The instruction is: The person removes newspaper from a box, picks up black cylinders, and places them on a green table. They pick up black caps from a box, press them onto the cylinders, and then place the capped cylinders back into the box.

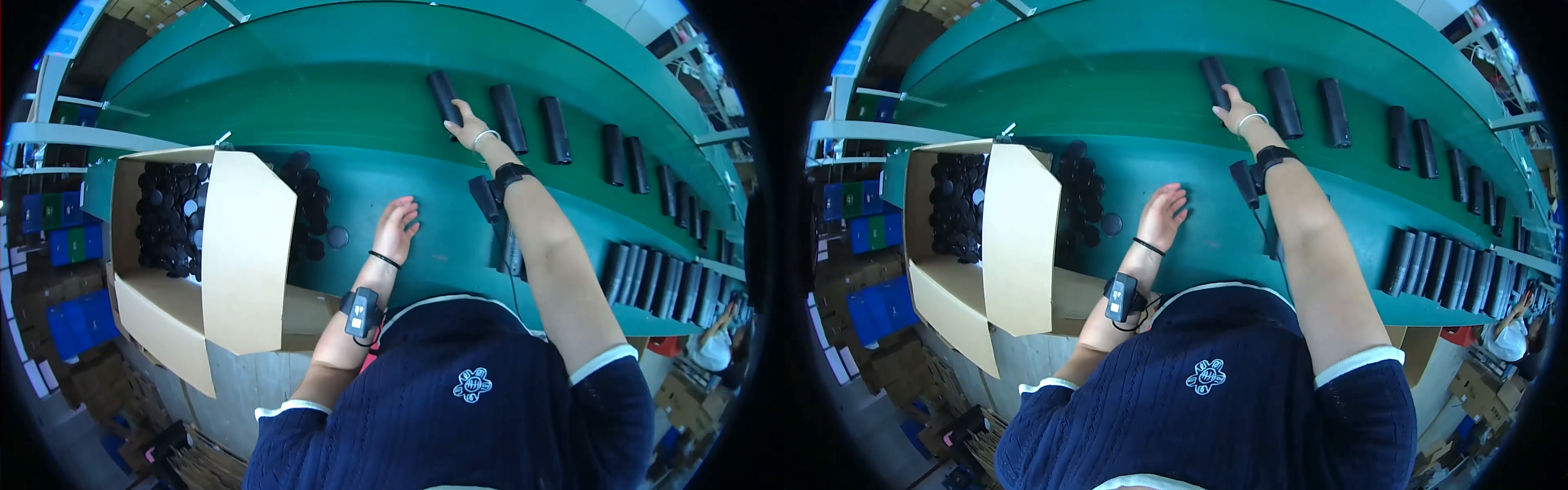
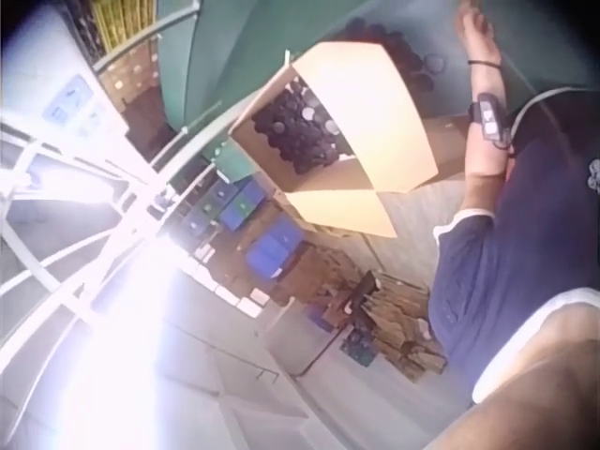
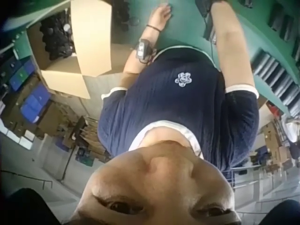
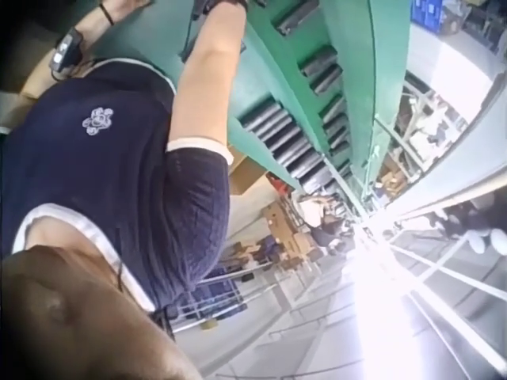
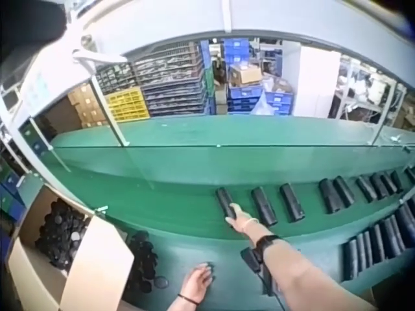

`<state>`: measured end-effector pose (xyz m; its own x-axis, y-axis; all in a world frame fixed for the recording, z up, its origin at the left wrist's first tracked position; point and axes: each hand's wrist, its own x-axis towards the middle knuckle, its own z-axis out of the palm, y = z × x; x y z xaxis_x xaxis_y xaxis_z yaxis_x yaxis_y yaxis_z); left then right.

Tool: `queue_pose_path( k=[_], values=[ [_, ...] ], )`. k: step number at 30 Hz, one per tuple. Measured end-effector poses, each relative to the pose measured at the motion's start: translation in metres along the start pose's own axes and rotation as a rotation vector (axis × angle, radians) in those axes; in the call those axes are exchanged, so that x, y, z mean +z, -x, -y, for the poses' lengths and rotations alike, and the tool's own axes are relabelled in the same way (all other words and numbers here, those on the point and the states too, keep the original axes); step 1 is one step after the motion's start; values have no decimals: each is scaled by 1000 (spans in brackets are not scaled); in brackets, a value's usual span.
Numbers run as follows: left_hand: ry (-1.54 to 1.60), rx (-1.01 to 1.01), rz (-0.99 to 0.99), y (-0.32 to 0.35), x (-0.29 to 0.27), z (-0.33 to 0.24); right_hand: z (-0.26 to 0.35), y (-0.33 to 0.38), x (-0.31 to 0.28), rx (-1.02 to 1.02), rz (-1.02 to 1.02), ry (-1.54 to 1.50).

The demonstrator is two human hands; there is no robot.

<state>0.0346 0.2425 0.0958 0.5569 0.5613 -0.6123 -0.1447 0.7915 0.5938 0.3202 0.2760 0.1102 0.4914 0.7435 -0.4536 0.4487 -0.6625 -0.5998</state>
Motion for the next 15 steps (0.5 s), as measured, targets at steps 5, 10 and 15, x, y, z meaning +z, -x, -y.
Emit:
queue_pose_path(
  k=[5, 10, 15],
  values=[
    [-16, -37, 69, -3, 9, 13, -44, 49, -43, -172, -356, 121],
    [-190, -264, 323, -29, 60, 63, -102, 165, -17, 163, -118, 443],
    [-441, -81, 349, -23, 103, 72, -111, 212, 29, -173, -327, 119]
  ],
)
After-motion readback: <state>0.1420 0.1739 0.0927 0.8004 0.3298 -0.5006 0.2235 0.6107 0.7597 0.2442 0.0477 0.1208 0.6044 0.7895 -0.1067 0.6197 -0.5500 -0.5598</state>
